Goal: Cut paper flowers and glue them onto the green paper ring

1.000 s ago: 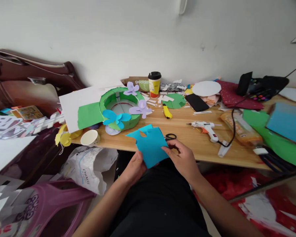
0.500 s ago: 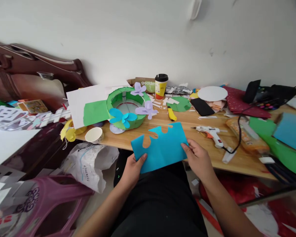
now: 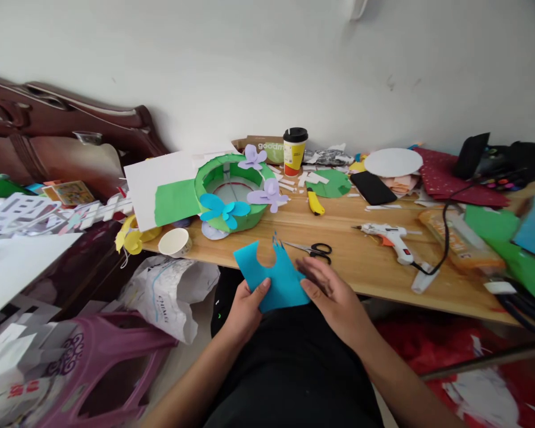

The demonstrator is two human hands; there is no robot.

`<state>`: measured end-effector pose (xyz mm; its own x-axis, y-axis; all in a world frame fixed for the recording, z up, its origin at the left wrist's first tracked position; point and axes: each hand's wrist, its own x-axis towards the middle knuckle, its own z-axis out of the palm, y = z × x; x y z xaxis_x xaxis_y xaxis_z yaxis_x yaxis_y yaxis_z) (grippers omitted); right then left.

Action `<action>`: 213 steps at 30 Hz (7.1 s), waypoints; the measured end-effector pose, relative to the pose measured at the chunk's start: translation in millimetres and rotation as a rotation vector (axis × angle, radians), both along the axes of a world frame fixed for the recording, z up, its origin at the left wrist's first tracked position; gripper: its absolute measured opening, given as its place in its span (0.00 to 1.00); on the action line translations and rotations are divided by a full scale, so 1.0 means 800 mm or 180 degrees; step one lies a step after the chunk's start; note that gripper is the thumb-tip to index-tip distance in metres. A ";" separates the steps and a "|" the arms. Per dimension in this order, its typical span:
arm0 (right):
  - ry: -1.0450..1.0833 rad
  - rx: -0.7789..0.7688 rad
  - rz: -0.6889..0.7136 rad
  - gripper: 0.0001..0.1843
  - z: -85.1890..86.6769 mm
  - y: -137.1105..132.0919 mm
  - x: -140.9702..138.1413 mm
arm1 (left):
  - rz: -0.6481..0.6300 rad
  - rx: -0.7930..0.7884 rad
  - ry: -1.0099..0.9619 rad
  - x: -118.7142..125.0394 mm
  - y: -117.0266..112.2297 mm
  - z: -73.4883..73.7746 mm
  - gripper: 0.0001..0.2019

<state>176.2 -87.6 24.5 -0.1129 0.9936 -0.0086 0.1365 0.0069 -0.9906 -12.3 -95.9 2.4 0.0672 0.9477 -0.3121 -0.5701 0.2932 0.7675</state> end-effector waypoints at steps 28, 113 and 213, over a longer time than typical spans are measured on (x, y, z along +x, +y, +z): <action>0.0771 -0.0666 0.0043 0.19 -0.027 0.016 -0.004 | -0.0391 0.0024 0.1056 -0.006 -0.001 -0.006 0.19; 0.0140 -0.0649 -0.0400 0.21 -0.051 -0.094 0.095 | 0.0373 0.0213 -0.0286 0.072 0.004 0.028 0.10; 0.0892 0.0082 -0.1304 0.16 -0.057 0.006 -0.001 | -0.0041 0.0501 0.0373 0.039 0.000 0.007 0.28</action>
<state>175.3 -82.6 -21.1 0.2925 0.9562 -0.0087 -0.1383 0.0333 -0.9898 18.8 -96.2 7.9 0.0517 0.9847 -0.1664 -0.4711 0.1710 0.8654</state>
